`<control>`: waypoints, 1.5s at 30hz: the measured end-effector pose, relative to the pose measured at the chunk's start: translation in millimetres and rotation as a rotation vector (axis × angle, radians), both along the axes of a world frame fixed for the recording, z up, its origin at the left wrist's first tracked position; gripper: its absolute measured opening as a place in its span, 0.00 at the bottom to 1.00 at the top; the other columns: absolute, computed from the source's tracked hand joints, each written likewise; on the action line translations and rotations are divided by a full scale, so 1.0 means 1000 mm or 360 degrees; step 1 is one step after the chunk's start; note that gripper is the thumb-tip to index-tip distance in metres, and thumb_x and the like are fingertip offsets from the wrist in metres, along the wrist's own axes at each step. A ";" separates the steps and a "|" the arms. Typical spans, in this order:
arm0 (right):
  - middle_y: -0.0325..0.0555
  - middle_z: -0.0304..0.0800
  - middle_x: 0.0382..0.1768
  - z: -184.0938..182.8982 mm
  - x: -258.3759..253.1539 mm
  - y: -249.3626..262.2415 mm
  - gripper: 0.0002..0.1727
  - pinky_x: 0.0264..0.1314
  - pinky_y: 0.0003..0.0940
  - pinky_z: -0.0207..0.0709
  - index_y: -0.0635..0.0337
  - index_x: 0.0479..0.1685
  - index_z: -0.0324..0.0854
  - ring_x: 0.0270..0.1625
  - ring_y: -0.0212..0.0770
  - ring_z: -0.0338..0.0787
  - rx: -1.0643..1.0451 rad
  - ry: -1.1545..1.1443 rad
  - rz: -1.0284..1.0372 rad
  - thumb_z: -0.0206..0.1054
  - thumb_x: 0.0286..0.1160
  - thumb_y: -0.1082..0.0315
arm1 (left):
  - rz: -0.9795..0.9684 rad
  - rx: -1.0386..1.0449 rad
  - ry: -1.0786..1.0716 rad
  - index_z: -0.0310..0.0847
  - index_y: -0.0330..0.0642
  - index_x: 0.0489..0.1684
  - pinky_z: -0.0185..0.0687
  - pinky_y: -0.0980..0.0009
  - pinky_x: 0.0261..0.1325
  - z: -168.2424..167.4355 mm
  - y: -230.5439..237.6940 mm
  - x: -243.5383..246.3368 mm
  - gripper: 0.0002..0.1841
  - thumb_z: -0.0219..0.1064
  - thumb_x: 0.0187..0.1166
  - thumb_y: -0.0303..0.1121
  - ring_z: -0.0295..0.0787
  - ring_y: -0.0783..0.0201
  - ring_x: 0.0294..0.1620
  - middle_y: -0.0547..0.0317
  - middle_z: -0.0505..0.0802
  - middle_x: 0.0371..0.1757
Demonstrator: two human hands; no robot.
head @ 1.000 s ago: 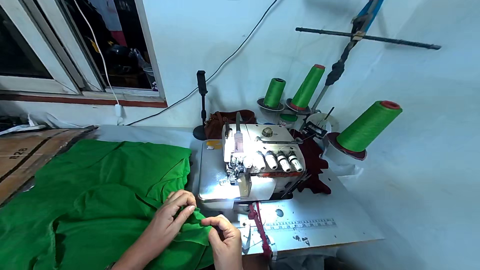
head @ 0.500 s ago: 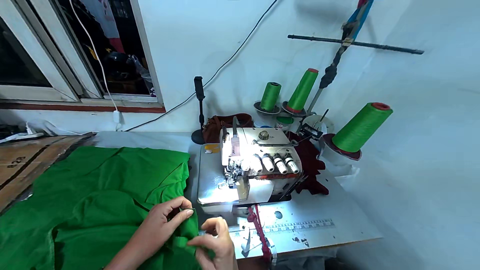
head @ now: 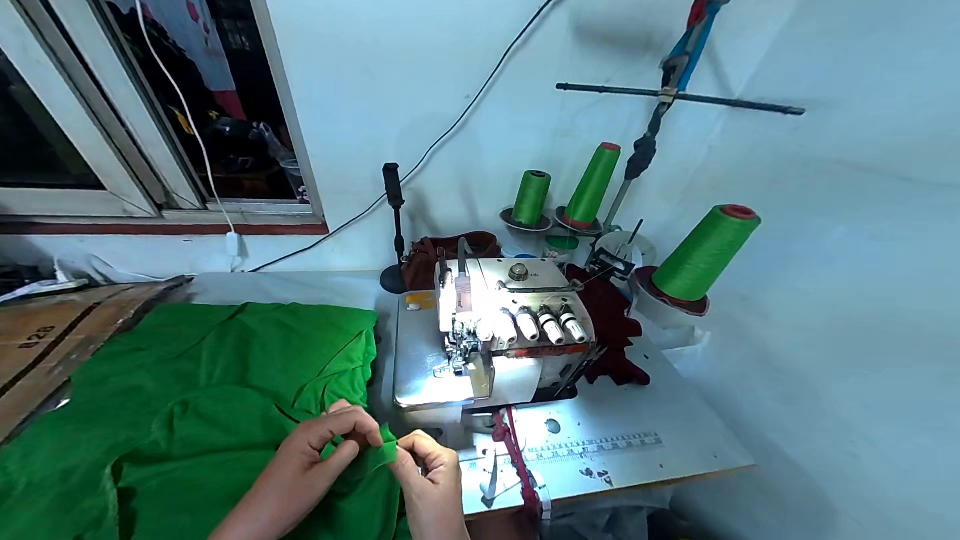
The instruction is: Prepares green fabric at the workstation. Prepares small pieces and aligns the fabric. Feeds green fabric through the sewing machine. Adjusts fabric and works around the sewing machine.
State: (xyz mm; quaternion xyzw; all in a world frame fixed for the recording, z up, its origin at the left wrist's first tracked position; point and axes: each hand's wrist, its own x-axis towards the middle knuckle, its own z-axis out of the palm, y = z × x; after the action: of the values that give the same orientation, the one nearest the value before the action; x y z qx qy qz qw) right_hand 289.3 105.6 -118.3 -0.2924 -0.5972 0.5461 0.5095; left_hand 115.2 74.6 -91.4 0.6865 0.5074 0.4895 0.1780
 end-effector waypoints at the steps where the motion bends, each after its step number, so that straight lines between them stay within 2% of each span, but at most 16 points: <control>1: 0.36 0.85 0.28 0.002 0.000 -0.001 0.10 0.42 0.14 0.75 0.67 0.29 0.88 0.35 0.18 0.81 -0.0021 -0.0006 -0.0018 0.64 0.74 0.73 | -0.0011 -0.0014 0.0011 0.92 0.56 0.37 0.78 0.77 0.59 0.002 -0.002 0.000 0.09 0.62 0.76 0.35 0.86 0.75 0.52 0.75 0.94 0.41; 2: 0.35 0.84 0.27 0.005 0.000 -0.003 0.10 0.39 0.13 0.73 0.66 0.27 0.88 0.33 0.17 0.80 -0.0040 -0.0011 -0.0045 0.65 0.74 0.73 | -0.0035 -0.0043 0.0025 0.92 0.56 0.40 0.78 0.76 0.61 0.003 -0.004 0.000 0.07 0.66 0.75 0.39 0.86 0.75 0.55 0.74 0.94 0.44; 4: 0.34 0.82 0.25 0.008 0.000 -0.004 0.10 0.37 0.14 0.72 0.64 0.24 0.87 0.31 0.18 0.79 -0.0058 -0.0013 -0.0094 0.65 0.73 0.73 | -0.0054 -0.0072 0.0076 0.90 0.55 0.46 0.77 0.75 0.66 0.005 -0.008 0.003 0.14 0.75 0.69 0.49 0.84 0.76 0.59 0.73 0.93 0.49; 6: 0.33 0.82 0.24 0.008 0.000 -0.004 0.10 0.36 0.14 0.72 0.63 0.23 0.87 0.30 0.18 0.79 -0.0056 -0.0013 -0.0131 0.66 0.71 0.73 | 0.0021 -0.0009 0.0140 0.90 0.53 0.47 0.77 0.75 0.67 0.005 -0.010 0.011 0.19 0.79 0.63 0.51 0.84 0.75 0.60 0.71 0.93 0.50; 9: 0.34 0.82 0.24 0.009 -0.001 -0.001 0.10 0.36 0.15 0.73 0.63 0.23 0.87 0.30 0.19 0.80 0.0005 -0.0005 -0.0168 0.65 0.72 0.73 | 0.0177 0.0221 0.0291 0.90 0.52 0.44 0.79 0.76 0.65 0.000 -0.007 0.018 0.11 0.72 0.72 0.45 0.87 0.75 0.57 0.69 0.94 0.47; 11: 0.34 0.82 0.24 0.012 -0.002 0.001 0.11 0.36 0.14 0.73 0.63 0.24 0.88 0.31 0.19 0.80 0.0042 0.0017 -0.0181 0.65 0.73 0.72 | 0.0204 0.0370 0.0363 0.91 0.51 0.42 0.77 0.72 0.67 -0.001 -0.003 0.017 0.11 0.65 0.82 0.44 0.86 0.73 0.57 0.68 0.94 0.47; 14: 0.36 0.85 0.28 0.015 0.000 0.002 0.10 0.42 0.14 0.75 0.64 0.27 0.89 0.36 0.20 0.82 0.0131 0.0029 -0.0123 0.66 0.73 0.72 | 0.0188 0.0414 0.0322 0.92 0.58 0.39 0.76 0.69 0.70 0.006 0.000 0.011 0.12 0.63 0.83 0.48 0.87 0.73 0.59 0.75 0.94 0.46; 18: 0.41 0.89 0.36 0.018 0.000 0.002 0.05 0.48 0.19 0.82 0.67 0.36 0.89 0.42 0.24 0.87 0.0221 0.0126 0.0138 0.71 0.69 0.73 | 0.0011 0.0203 -0.0011 0.94 0.59 0.37 0.89 0.76 0.56 0.037 0.000 0.003 0.06 0.74 0.73 0.45 0.92 0.72 0.51 0.72 0.95 0.44; 20: 0.44 0.88 0.37 0.016 -0.002 0.001 0.05 0.46 0.19 0.83 0.70 0.38 0.88 0.42 0.24 0.87 0.0285 0.0126 0.0286 0.72 0.69 0.75 | -0.0064 0.0152 -0.0088 0.93 0.57 0.37 0.89 0.79 0.44 0.057 0.001 -0.004 0.04 0.75 0.72 0.41 0.92 0.73 0.41 0.70 0.94 0.42; 22: 0.46 0.89 0.37 0.009 -0.004 0.000 0.07 0.45 0.20 0.83 0.72 0.38 0.88 0.41 0.25 0.87 0.0400 0.0083 0.0416 0.72 0.69 0.74 | -0.0035 0.0193 -0.0057 0.91 0.58 0.36 0.86 0.81 0.39 0.078 0.001 -0.011 0.02 0.73 0.72 0.40 0.89 0.76 0.37 0.72 0.93 0.41; 26: 0.51 0.90 0.34 -0.011 -0.001 -0.001 0.08 0.45 0.25 0.81 0.74 0.33 0.87 0.40 0.31 0.88 0.0527 -0.0082 0.0621 0.72 0.70 0.73 | 0.0125 0.0370 -0.0084 0.90 0.56 0.37 0.88 0.80 0.42 0.105 -0.002 -0.037 0.03 0.72 0.72 0.34 0.90 0.76 0.39 0.72 0.93 0.43; 30: 0.54 0.89 0.32 -0.026 0.009 -0.006 0.08 0.45 0.26 0.80 0.74 0.30 0.88 0.39 0.35 0.88 0.0567 -0.0198 0.0604 0.71 0.69 0.75 | 0.0185 0.0516 -0.0090 0.89 0.59 0.40 0.86 0.82 0.47 0.109 -0.005 -0.070 0.03 0.72 0.75 0.38 0.88 0.79 0.44 0.77 0.92 0.44; 35: 0.53 0.90 0.33 -0.030 0.021 -0.012 0.07 0.46 0.23 0.80 0.73 0.33 0.91 0.40 0.33 0.88 0.0505 -0.0222 0.0461 0.71 0.69 0.76 | 0.0264 0.0468 -0.0264 0.89 0.58 0.40 0.87 0.83 0.47 0.098 -0.015 -0.089 0.05 0.72 0.73 0.34 0.89 0.80 0.43 0.77 0.93 0.43; 40: 0.48 0.90 0.36 -0.033 0.024 -0.015 0.08 0.39 0.14 0.74 0.71 0.34 0.92 0.37 0.22 0.82 0.0344 -0.0148 0.0388 0.68 0.71 0.75 | 0.0302 0.0465 -0.0402 0.88 0.54 0.40 0.87 0.82 0.50 0.086 -0.023 -0.103 0.06 0.68 0.76 0.29 0.89 0.78 0.44 0.75 0.93 0.44; 42: 0.47 0.91 0.39 -0.033 0.025 -0.017 0.09 0.39 0.13 0.74 0.72 0.35 0.92 0.38 0.20 0.82 0.0251 -0.0107 0.0377 0.67 0.73 0.75 | 0.0315 0.0489 -0.0419 0.88 0.52 0.41 0.86 0.82 0.50 0.082 -0.024 -0.108 0.07 0.67 0.76 0.26 0.89 0.77 0.43 0.74 0.93 0.43; 45: 0.42 0.92 0.38 -0.033 0.025 -0.019 0.06 0.41 0.13 0.76 0.70 0.31 0.91 0.39 0.18 0.84 0.0044 -0.0034 0.0343 0.71 0.70 0.75 | 0.0330 0.0462 -0.0462 0.89 0.57 0.38 0.86 0.85 0.49 0.087 -0.027 -0.098 0.09 0.67 0.74 0.27 0.89 0.81 0.43 0.78 0.93 0.42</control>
State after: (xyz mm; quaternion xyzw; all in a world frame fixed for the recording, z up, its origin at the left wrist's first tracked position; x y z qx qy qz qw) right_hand 314.8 86.7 -150.9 -0.2254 -0.6381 0.5862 0.4454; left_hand 16.9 47.8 -4.1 0.5715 0.4685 0.6667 0.0974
